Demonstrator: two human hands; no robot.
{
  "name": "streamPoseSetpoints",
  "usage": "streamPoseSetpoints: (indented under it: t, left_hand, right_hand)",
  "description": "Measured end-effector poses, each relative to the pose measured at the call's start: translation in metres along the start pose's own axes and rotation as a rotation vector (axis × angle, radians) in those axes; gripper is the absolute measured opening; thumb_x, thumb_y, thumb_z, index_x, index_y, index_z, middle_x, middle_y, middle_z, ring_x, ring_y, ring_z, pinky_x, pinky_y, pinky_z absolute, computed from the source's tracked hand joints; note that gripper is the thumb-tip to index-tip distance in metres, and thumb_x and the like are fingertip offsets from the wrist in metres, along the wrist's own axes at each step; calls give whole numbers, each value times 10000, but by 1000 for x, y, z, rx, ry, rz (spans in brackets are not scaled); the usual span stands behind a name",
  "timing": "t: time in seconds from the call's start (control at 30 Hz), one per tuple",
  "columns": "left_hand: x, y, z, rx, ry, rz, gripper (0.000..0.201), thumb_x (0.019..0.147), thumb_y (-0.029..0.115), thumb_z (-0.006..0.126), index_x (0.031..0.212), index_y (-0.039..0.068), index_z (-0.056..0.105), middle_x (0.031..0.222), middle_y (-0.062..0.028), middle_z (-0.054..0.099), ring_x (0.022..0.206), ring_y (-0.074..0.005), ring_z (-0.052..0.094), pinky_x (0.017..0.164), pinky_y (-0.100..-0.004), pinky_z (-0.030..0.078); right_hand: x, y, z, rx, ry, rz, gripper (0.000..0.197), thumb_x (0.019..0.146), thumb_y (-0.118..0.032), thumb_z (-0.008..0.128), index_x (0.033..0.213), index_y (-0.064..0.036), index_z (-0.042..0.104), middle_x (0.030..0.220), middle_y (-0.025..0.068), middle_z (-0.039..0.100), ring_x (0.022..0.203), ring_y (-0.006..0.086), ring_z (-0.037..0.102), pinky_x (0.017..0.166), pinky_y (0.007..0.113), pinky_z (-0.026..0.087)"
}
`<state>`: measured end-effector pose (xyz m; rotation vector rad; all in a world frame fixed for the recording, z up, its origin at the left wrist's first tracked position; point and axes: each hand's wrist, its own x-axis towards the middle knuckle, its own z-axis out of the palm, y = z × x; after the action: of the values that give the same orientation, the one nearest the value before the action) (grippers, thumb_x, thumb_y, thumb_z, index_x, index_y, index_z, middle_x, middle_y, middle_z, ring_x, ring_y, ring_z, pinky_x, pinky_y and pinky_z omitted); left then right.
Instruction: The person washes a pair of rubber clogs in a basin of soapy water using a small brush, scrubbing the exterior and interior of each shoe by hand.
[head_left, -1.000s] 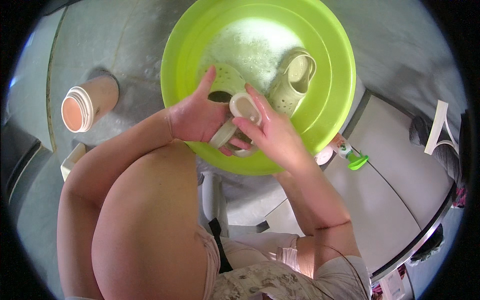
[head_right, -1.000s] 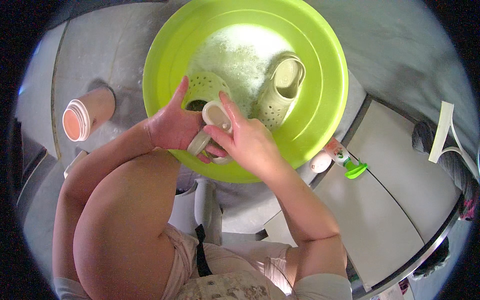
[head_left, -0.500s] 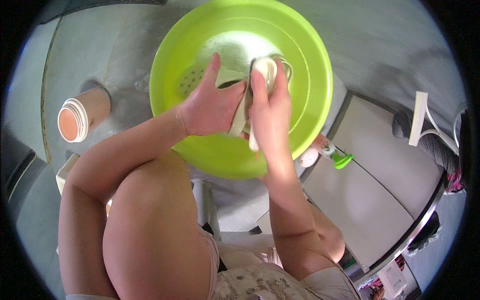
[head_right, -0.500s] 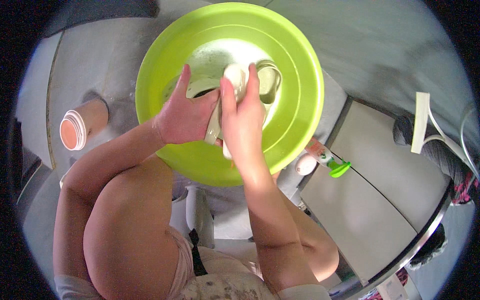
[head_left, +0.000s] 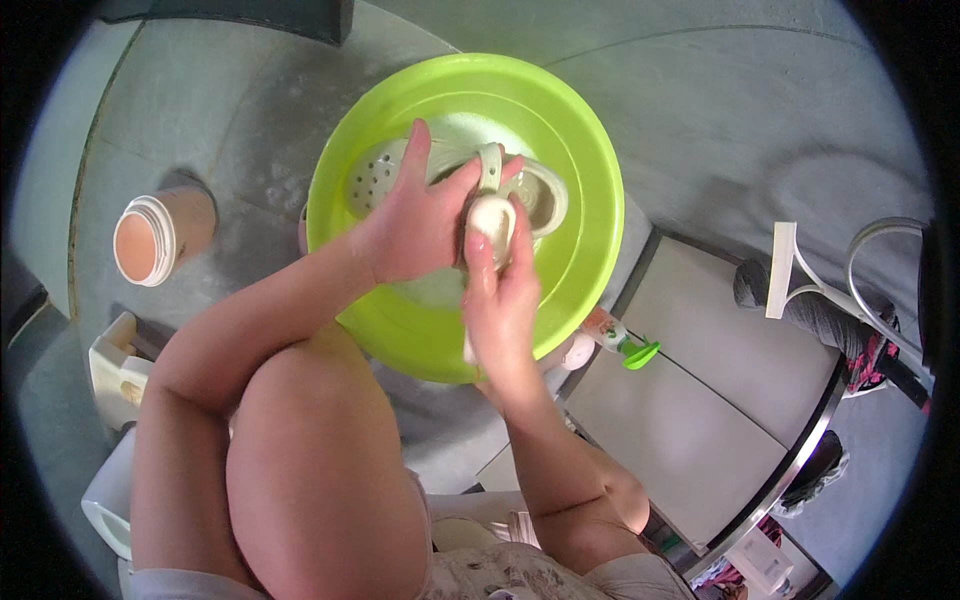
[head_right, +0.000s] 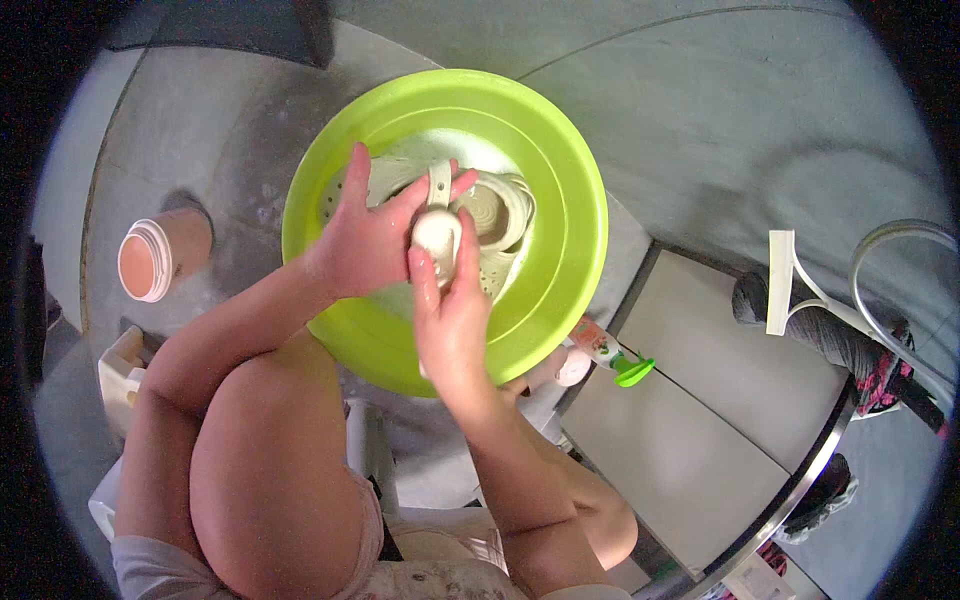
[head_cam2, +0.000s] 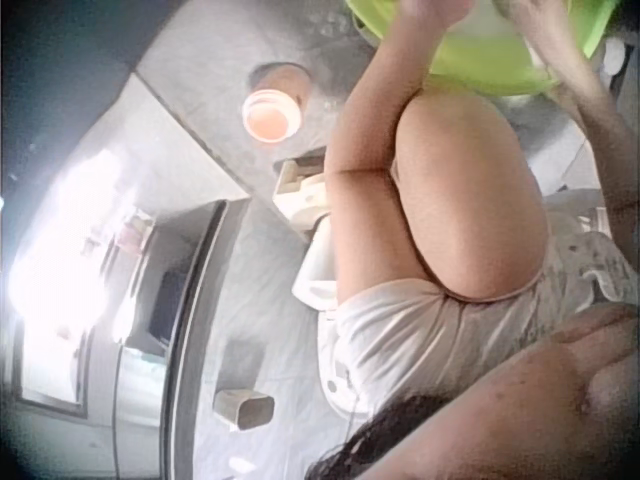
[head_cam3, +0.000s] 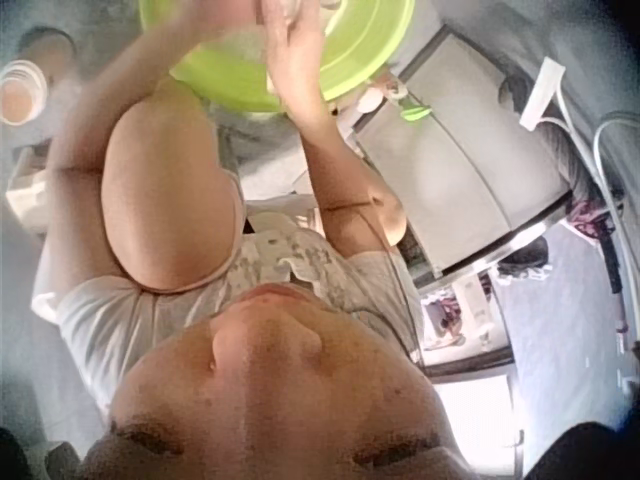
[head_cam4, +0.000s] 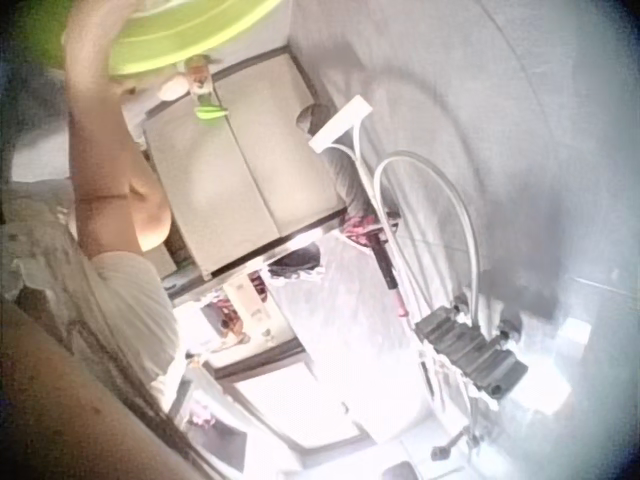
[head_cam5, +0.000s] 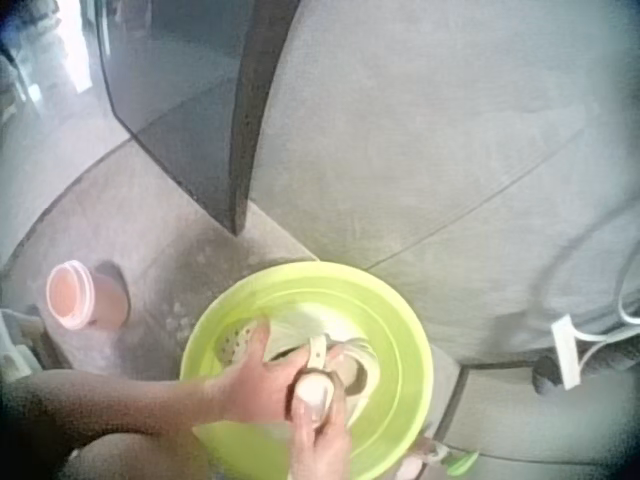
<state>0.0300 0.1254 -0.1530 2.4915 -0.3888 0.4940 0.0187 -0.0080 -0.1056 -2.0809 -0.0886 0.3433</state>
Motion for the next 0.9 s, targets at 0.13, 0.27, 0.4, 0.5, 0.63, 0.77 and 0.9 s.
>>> streamPoseSetpoints:
  t: [0.13,0.27,0.4,0.5,0.63,0.77,0.9]
  left_hand:
    - [4,5,2,-333,-38,-222,601,813,485,428,1305,140,424,1354,-9,433,1288,-169,348,999,-695,94]
    - [4,3,-8,-2076,-145,-812,731,803,593,380,1359,120,339,1407,-14,370,1317,-205,311,1010,-675,92]
    - [7,2,-16,-2540,-288,-775,866,793,700,332,1413,100,255,1459,-20,308,1345,-240,274,1021,-654,90]
    - [5,-4,-24,-2651,-416,-734,970,785,780,296,1453,84,192,1499,-24,261,1366,-267,247,1029,-639,88]
    - [5,-14,-18,-2909,-593,-655,1190,642,925,165,1469,72,112,1516,-94,204,1332,-413,268,1016,-625,173]
    - [13,-20,-34,-2325,-760,-753,1198,642,927,130,1458,50,153,1507,-128,216,1303,-401,330,1012,-596,227]
    - [20,-36,-50,-1920,-878,-798,813,829,701,339,1225,5,481,1121,-105,577,937,-209,580,803,-342,463]
  right_hand:
    - [35,-25,-8,108,19,144,483,943,-229,514,1333,23,381,1067,163,586,939,200,567,803,299,458]
    - [-19,1,-12,-139,-24,-138,578,934,-241,524,1412,-32,277,1174,249,557,1053,271,585,880,348,454]
    - [-26,-6,-47,168,157,-52,448,928,-121,521,1327,-6,354,1058,86,562,841,125,527,712,244,427]
    - [36,-28,-87,24,321,-217,261,882,-136,611,1079,-10,497,783,20,581,569,45,521,462,168,392]
    - [82,-40,-85,-130,-229,60,615,656,-150,825,1138,36,492,1028,114,615,919,171,601,802,295,491]
    - [83,-17,-65,-69,-606,170,757,605,-150,816,1217,47,417,1084,139,578,990,192,577,837,305,480]
    - [67,29,-55,245,-545,389,711,655,-49,704,1263,68,356,1134,160,544,1020,215,559,861,318,470]
